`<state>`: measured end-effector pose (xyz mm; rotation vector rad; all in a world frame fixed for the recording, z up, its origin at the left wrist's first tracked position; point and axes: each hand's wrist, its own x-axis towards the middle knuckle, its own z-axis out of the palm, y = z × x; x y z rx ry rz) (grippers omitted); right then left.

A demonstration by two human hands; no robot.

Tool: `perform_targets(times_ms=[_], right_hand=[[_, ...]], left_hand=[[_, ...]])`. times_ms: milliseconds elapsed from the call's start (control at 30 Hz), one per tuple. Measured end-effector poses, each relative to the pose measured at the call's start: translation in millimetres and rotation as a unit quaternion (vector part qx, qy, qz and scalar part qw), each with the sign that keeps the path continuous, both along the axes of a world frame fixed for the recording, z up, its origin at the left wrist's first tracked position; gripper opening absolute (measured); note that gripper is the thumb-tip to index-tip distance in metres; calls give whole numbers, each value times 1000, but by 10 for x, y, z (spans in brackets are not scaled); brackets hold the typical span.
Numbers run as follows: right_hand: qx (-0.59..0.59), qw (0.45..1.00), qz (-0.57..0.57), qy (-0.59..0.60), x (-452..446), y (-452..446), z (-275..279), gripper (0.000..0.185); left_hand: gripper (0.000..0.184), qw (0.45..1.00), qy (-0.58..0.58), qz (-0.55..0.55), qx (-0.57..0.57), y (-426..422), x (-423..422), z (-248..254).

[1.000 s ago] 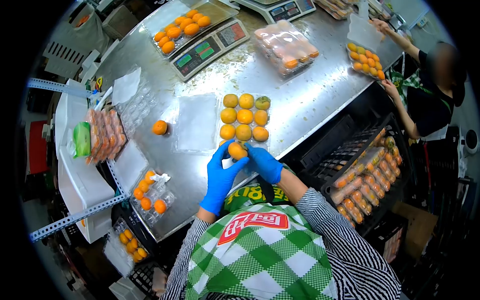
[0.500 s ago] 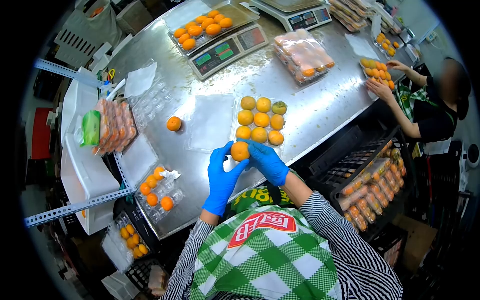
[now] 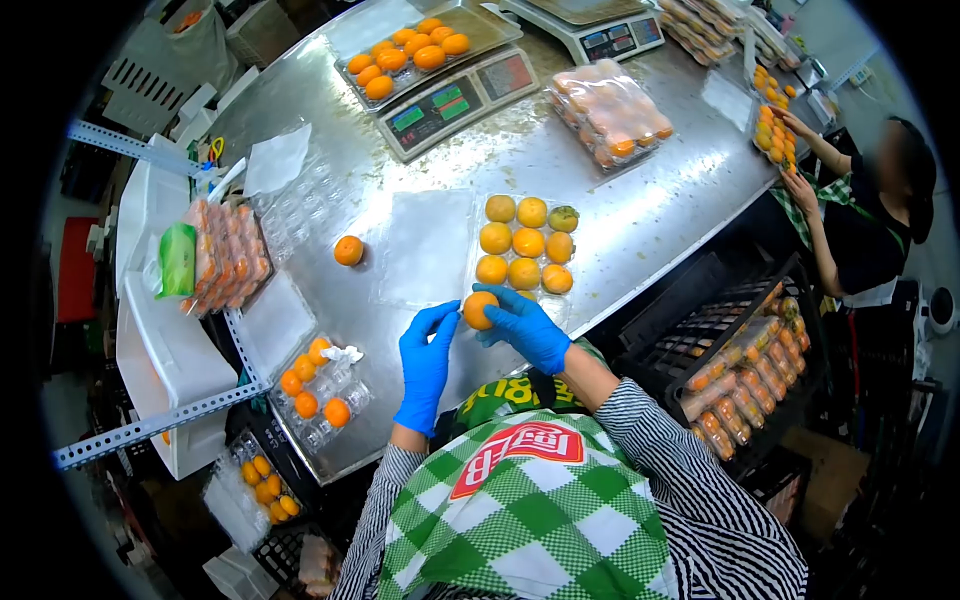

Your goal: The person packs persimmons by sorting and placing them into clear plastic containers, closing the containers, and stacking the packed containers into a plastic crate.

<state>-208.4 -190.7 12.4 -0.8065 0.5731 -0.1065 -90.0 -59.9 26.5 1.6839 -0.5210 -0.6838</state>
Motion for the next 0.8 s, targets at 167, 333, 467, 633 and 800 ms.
perform_targets(times_ms=[167, 333, 467, 633, 800], right_hand=[[68, 996, -34, 38, -264, -16, -128, 49], [61, 992, -107, 39, -586, -110, -125, 47], [-39, 981, -151, 113, -811, -219, -266, 44], [-57, 969, -216, 102, -885, -268, -437, 44], [-20, 967, -249, 55, -850, -254, -410, 46]], left_hand=[[19, 997, 70, 3, 31, 173, 47, -287], [22, 991, 107, -13, 84, 350, 34, -389], [24, 986, 122, -23, 111, 418, 17, -435], [25, 982, 136, -30, 130, 408, -32, -404], [26, 982, 125, -37, 134, 440, -41, -431]])
